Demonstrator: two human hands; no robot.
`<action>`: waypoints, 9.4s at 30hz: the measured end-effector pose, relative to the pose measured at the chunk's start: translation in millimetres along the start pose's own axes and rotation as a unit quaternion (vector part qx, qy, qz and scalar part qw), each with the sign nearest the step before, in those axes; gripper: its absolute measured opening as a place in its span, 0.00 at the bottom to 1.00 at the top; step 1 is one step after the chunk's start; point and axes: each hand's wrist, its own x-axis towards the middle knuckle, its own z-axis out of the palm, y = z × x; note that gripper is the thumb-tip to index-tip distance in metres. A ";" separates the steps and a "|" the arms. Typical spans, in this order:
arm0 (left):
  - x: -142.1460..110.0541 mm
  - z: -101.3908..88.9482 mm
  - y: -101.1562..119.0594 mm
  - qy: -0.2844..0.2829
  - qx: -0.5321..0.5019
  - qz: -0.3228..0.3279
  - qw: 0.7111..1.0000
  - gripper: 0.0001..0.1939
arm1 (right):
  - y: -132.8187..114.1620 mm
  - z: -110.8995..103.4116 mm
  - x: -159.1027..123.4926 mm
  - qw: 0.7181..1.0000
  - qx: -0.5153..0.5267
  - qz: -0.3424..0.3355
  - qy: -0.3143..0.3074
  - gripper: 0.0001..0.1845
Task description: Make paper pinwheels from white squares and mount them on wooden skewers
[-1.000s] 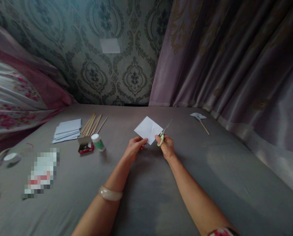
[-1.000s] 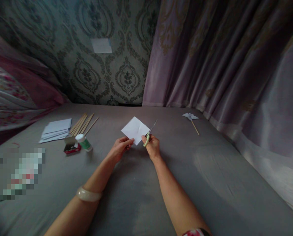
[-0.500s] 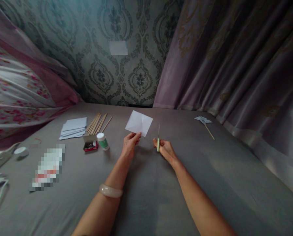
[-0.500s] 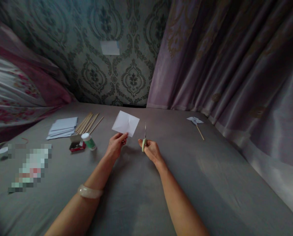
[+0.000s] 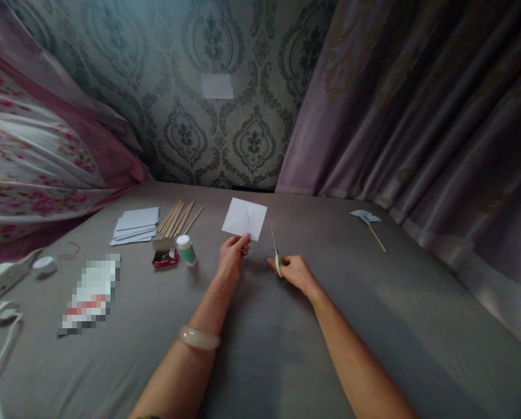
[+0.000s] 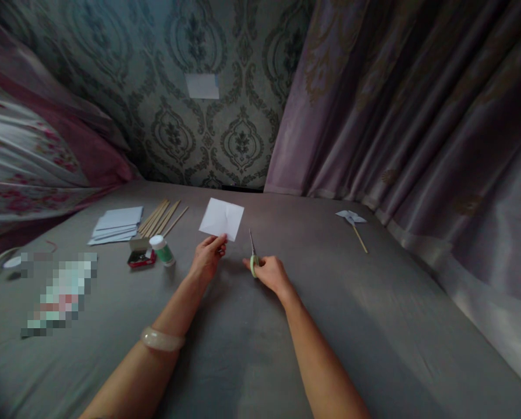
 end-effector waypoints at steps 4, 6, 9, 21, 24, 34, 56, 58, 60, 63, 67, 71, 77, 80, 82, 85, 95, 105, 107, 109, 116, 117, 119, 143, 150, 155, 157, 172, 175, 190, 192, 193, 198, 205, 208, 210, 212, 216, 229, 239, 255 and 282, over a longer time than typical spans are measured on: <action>-1.1 -0.4 1.6 -0.003 -0.007 -0.006 1.000 0.17 | -1.8 4.8 -4.3 0.992 0.077 0.007 -0.095 0.27; -1.4 -0.3 2.2 -0.003 -0.015 -0.010 1.000 0.17 | -4.5 5.6 -7.1 0.989 0.072 -0.019 -0.129 0.26; -1.5 0.4 2.4 -0.007 -0.027 -0.010 1.000 0.17 | -7.7 5.5 -10.2 0.986 0.050 -0.062 -0.144 0.26; -6.7 5.8 2.7 -0.015 -0.033 0.002 0.999 0.16 | -9.5 8.7 -15.1 0.989 0.025 -0.054 -0.135 0.25; -6.7 6.2 0.7 -0.018 -0.027 0.010 0.999 0.16 | -10.7 8.0 -15.3 0.989 0.030 -0.046 -0.134 0.26; -4.5 5.9 -5.7 -0.019 -0.026 0.017 0.999 0.16 | -9.2 7.4 -14.5 0.990 0.031 -0.026 -0.134 0.27; -4.2 6.1 -6.5 -0.026 -0.025 0.009 0.999 0.15 | -4.6 9.0 -11.7 0.990 0.050 -0.014 -0.131 0.26; -4.1 6.2 -6.7 -0.027 -0.025 0.011 0.999 0.15 | -4.3 9.2 -11.2 0.990 0.050 -0.017 -0.132 0.26; -4.4 6.4 -6.2 -0.027 -0.025 0.011 0.999 0.15 | -4.8 9.1 -11.2 0.990 0.045 -0.021 -0.129 0.27; -5.0 6.3 -5.3 -0.029 -0.022 0.009 0.999 0.15 | -6.4 8.7 -11.9 0.991 0.039 -0.022 -0.127 0.27; -4.6 5.5 -6.1 -0.028 -0.016 0.011 0.999 0.16 | -7.0 8.7 -12.7 0.991 0.041 -0.017 -0.128 0.27; -4.3 5.2 -6.8 -0.030 -0.017 0.010 0.999 0.16 | -5.8 9.3 -12.2 0.991 0.043 -0.012 -0.126 0.27; -6.3 6.1 -4.0 -0.028 -0.017 0.008 0.999 0.16 | -4.4 9.0 -11.1 0.991 0.043 -0.013 -0.127 0.27; -6.6 6.4 -3.2 -0.029 -0.018 0.006 0.999 0.16 | -4.9 8.8 -11.1 0.991 0.041 -0.015 -0.125 0.27; -6.3 6.5 -3.1 -0.029 -0.016 0.008 0.999 0.17 | -5.4 8.8 -11.3 0.991 0.039 -0.013 -0.124 0.27; -5.5 6.5 -3.7 -0.025 -0.017 0.008 0.999 0.17 | -5.5 9.2 -11.4 0.992 0.032 -0.014 -0.119 0.27; -6.1 6.3 -2.9 -0.027 -0.014 0.009 0.999 0.16 | -2.3 10.8 -9.9 0.994 0.019 -0.031 -0.106 0.26; -7.2 7.3 -0.6 -0.023 -0.012 0.008 1.000 0.17 | -2.9 10.5 -10.0 0.994 0.014 -0.040 -0.103 0.26; -7.4 7.3 -0.6 -0.025 -0.009 0.007 1.000 0.17 | -4.8 9.6 -11.0 0.994 0.012 -0.040 -0.102 0.27; -7.6 7.2 -0.6 -0.025 -0.009 0.007 1.000 0.17 | -6.5 8.7 -11.9 0.994 0.010 -0.039 -0.103 0.27; -6.4 6.9 -1.0 -0.024 -0.009 0.009 1.000 0.17 | -7.3 9.5 -12.0 0.994 0.019 -0.028 -0.104 0.25; -6.3 7.0 -1.0 -0.027 -0.007 0.009 1.000 0.17 | -7.1 9.9 -11.8 0.994 0.022 -0.024 -0.103 0.25; -6.6 7.1 -0.9 -0.035 -0.005 0.010 0.999 0.17 | -6.8 10.2 -11.4 0.994 0.030 -0.016 -0.099 0.25; -9.1 7.3 -0.9 -0.079 0.006 0.001 0.997 0.16 | -5.1 9.5 -9.5 0.995 0.045 -0.037 -0.085 0.24; -9.2 6.8 -0.8 -0.079 0.012 0.001 0.997 0.16 | -3.2 9.8 -8.9 0.995 0.043 -0.039 -0.080 0.24; -9.1 7.0 -0.6 -0.079 0.009 0.001 0.997 0.15 | -3.3 9.5 -9.7 0.996 0.034 -0.043 -0.071 0.24; -9.0 7.0 -0.8 -0.080 0.007 -0.001 0.997 0.15 | -4.5 9.4 -10.3 0.996 0.038 -0.042 -0.074 0.24; -9.5 6.8 -1.5 -0.088 0.008 -0.008 0.996 0.15 | -2.2 10.7 -8.5 0.996 0.044 -0.048 -0.067 0.25; -10.0 7.2 -1.0 -0.087 0.008 -0.006 0.996 0.15 | -2.7 10.9 -8.5 0.996 0.034 -0.049 -0.061 0.25; -11.4 7.7 0.4 -0.090 0.015 -0.004 0.996 0.16 | -5.1 10.0 -9.3 0.997 0.032 -0.047 -0.060 0.24; -11.3 7.6 0.4 -0.090 0.015 -0.004 0.996 0.16 | -5.5 10.3 -9.4 0.997 0.035 -0.047 -0.059 0.24; -11.3 7.5 0.3 -0.090 0.015 -0.003 0.996 0.16 | -5.4 10.5 -9.4 0.997 0.036 -0.046 -0.058 0.24; -12.4 8.3 0.8 -0.091 0.012 -0.004 0.996 0.16 | -3.0 10.6 -9.1 0.996 0.041 -0.041 -0.069 0.23; -13.9 9.6 3.0 -0.089 0.012 -0.004 0.996 0.16 | -4.2 9.5 -10.2 0.995 0.053 -0.033 -0.079 0.24; -14.2 9.4 3.2 -0.092 0.012 0.002 0.996 0.16 | -6.3 9.1 -10.9 0.995 0.052 -0.032 -0.082 0.24; -14.2 9.2 3.0 -0.093 0.013 0.004 0.996 0.16 | -6.9 9.0 -11.0 0.995 0.049 -0.037 -0.082 0.24; -13.9 9.0 2.6 -0.092 0.012 0.002 0.996 0.16 | -6.4 9.1 -10.7 0.995 0.049 -0.044 -0.081 0.24; -12.6 8.6 1.3 -0.086 0.010 -0.002 0.996 0.16 | -3.7 10.0 -9.6 0.994 0.056 -0.049 -0.080 0.24; -11.9 7.3 0.7 -0.089 0.015 0.006 0.996 0.16 | -1.9 9.2 -9.0 0.994 0.053 -0.040 -0.084 0.23; -13.6 8.6 3.0 -0.090 0.025 0.013 0.996 0.17 | 0.1 11.2 -7.4 0.994 0.056 -0.055 -0.075 0.24; -12.1 7.6 0.3 -0.085 0.015 0.007 0.996 0.18 | 1.4 10.9 -6.5 0.994 0.051 -0.059 -0.077 0.23; -19.8 26.5 -7.1 -0.007 -0.178 -0.141 0.974 0.14 | -8.1 24.4 -13.5 0.985 -0.107 -0.116 -0.064 0.15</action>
